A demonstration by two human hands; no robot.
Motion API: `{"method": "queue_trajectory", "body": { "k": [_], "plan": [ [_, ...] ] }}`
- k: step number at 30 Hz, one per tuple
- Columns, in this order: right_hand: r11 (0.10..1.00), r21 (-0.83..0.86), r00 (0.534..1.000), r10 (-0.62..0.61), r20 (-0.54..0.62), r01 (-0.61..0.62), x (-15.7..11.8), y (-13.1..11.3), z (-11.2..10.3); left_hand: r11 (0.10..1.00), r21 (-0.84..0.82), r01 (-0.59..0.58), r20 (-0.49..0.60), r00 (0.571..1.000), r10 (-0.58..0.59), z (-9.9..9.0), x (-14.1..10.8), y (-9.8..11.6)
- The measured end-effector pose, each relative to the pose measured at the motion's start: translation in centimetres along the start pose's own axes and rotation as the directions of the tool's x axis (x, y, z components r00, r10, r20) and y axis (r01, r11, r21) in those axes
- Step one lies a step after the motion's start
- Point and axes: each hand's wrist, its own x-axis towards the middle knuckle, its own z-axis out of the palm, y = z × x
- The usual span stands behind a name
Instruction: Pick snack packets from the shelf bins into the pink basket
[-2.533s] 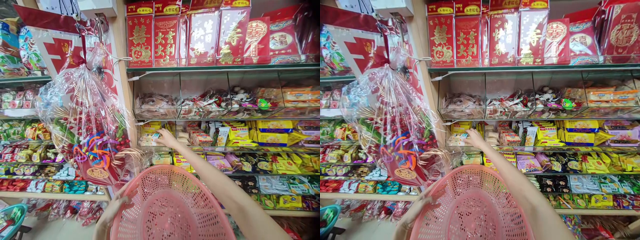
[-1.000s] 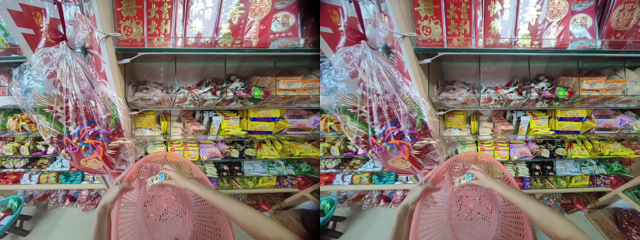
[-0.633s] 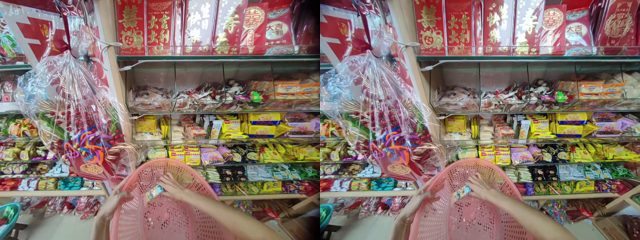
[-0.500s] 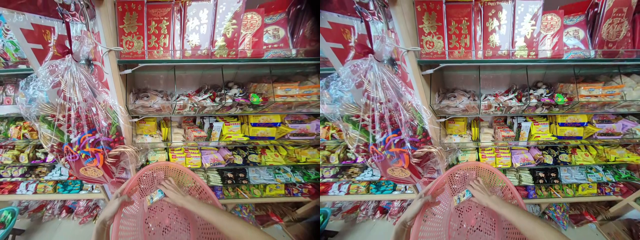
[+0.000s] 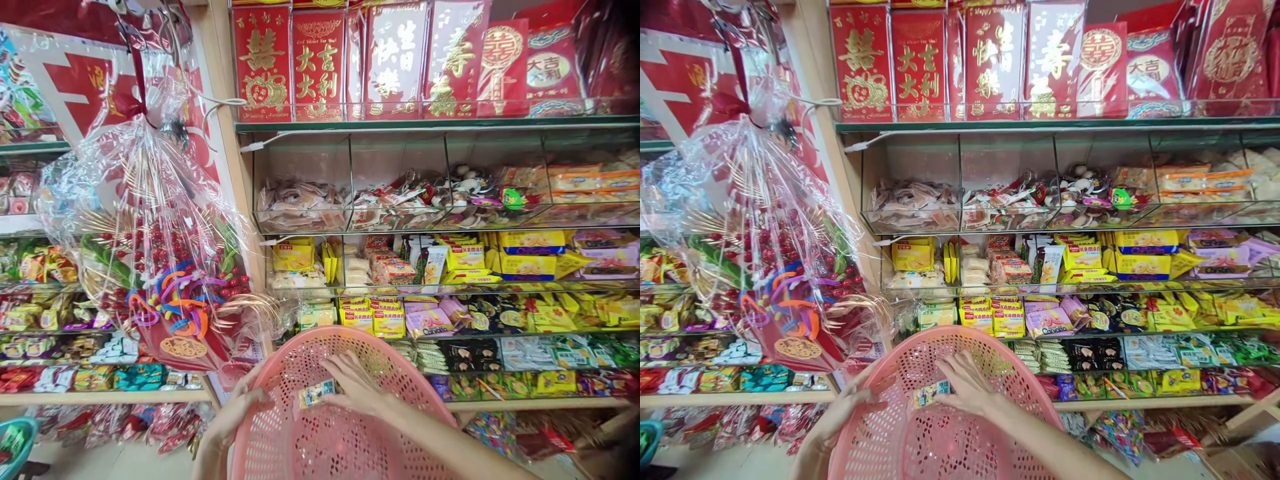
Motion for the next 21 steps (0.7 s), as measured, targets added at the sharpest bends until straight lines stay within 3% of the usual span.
{"method": "queue_trajectory", "body": {
  "k": [5, 12, 15, 21],
  "plan": [
    [0.999, -0.038, 0.973, -0.046, -0.228, 0.039, 2.6, -1.4, -6.0, 0.999, -0.033, 0.012, -0.012, 1.0, -0.013, -0.2, -0.6, 0.0],
    [0.992, -0.083, 0.859, -0.119, -0.497, 0.09, 7.7, -0.8, -12.8, 0.996, -0.089, 0.01, -0.044, 0.999, -0.014, -0.9, -1.5, -0.7],
    [0.995, -0.056, 0.835, -0.095, -0.541, 0.077, 8.9, -0.1, -13.7, 0.994, -0.108, -0.006, -0.065, 0.998, -0.001, -1.4, -1.9, -1.3],
    [0.992, -0.12, 0.862, -0.104, -0.496, 0.051, 9.0, 0.6, -12.9, 0.986, -0.166, 0.004, -0.097, 0.995, -0.021, -1.5, -2.5, -1.1]
  ]
}}
